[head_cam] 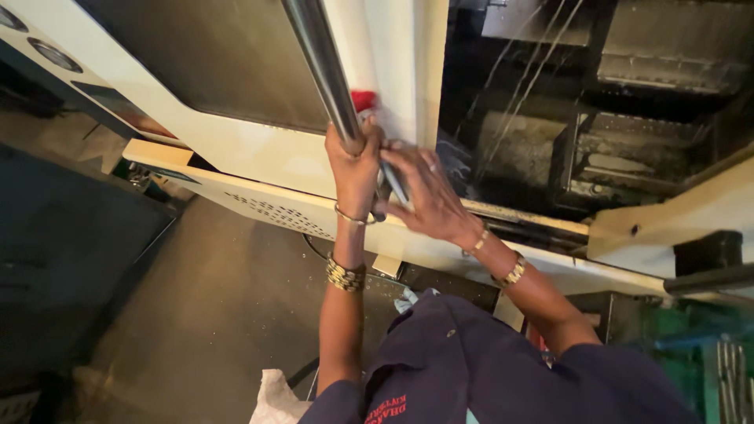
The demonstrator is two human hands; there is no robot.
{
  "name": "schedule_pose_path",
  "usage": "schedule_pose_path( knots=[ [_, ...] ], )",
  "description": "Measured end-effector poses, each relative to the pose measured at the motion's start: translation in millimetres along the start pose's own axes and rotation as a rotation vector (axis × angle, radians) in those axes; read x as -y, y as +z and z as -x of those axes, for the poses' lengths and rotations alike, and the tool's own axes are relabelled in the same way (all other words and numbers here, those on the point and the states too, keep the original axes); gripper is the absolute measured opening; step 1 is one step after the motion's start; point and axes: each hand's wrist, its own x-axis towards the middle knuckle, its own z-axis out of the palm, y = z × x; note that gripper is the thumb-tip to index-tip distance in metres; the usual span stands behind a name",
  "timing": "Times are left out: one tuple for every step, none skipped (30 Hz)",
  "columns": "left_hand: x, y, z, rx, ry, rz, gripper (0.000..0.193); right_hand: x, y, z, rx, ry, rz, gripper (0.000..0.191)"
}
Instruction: The person repeatedly opens a machine door, retrieves a metal rod from a green bin, inserts it into a fixture inside the machine, and measures it with a digital caliper. The person also uses a red-tipped tool and a cloth during the process.
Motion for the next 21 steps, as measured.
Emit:
schedule_pose_path(
  knots=[
    [1, 5, -1, -0.018, -0.014, 0.036, 0.029, -10, -4, 3, 0.014, -0.023, -0.04, 0.08],
    [3, 10, 1, -0.037, -0.031, 0.073, 0.033, -23, -12, 11, 0.031, -0.044, -0.079, 0.084],
    [3, 15, 4, -0.058, -0.048, 0.113, 0.037, -38, -20, 19, 0.051, -0.065, -0.117, 0.087],
    [3, 20, 4, -0.08, -0.059, 0.109, 0.035, -57, -24, 21, -0.053, 0.03, -0.242, 0.074],
    [3, 25, 2, -0.102, -0.069, 0.105, 0.034, -82, -25, 19, -0.158, 0.125, -0.368, 0.061],
    [4, 30, 0, -0.126, -0.079, 0.102, 0.032, -109, -25, 16, -0.26, 0.219, -0.492, 0.048],
    [5, 35, -3, -0.133, -0.082, 0.116, 0.031, -140, -25, 10, -0.387, 0.404, -0.583, 0.06],
    [6, 37, -3, -0.14, -0.088, 0.123, 0.03, -171, -23, 2, -0.51, 0.599, -0.677, 0.073],
    [7, 39, -5, -0.144, -0.091, 0.125, 0.029, -202, -24, -6, -0.55, 0.73, -0.67, 0.073],
    [8, 41, -6, -0.15, -0.097, 0.119, 0.028, -231, -27, -16, -0.59, 0.861, -0.661, 0.074],
    [10, 44, -7, -0.156, -0.106, 0.116, 0.027, -258, -30, -27, -0.613, 0.87, -0.729, 0.066],
    [11, 47, -9, -0.16, -0.112, 0.116, 0.026, -279, -32, -40, -0.637, 0.874, -0.794, 0.058],
    [12, 51, -12, -0.172, -0.106, 0.111, 0.026, -297, -33, -57, -0.668, 0.883, -0.813, 0.05],
    [13, 54, -14, -0.185, -0.1, 0.109, 0.026, -310, -37, -72, -0.697, 0.893, -0.829, 0.045],
    [12, 56, -14, -0.199, -0.099, 0.106, 0.025, -315, -41, -81, -0.725, 0.908, -0.844, 0.045],
    [12, 58, -13, -0.198, -0.076, 0.069, 0.025, -318, -44, -87, -0.758, 0.913, -0.85, 0.041],
    [11, 59, -14, -0.196, -0.048, 0.032, 0.024, -321, -47, -95, -0.793, 0.912, -0.858, 0.037],
    [11, 61, -15, -0.193, -0.017, -0.004, 0.024, -323, -50, -103, -0.829, 0.909, -0.866, 0.034],
    [11, 62, -16, -0.195, -0.01, -0.004, 0.023, -325, -52, -106, -0.846, 0.902, -0.874, 0.031],
    [12, 63, -17, -0.197, -0.007, -0.004, 0.022, -325, -53, -108, -0.861, 0.899, -0.881, 0.029],
    [12, 64, -17, -0.199, -0.007, -0.005, 0.021, -326, -54, -108, -0.877, 0.9, -0.886, 0.027]
  ],
)
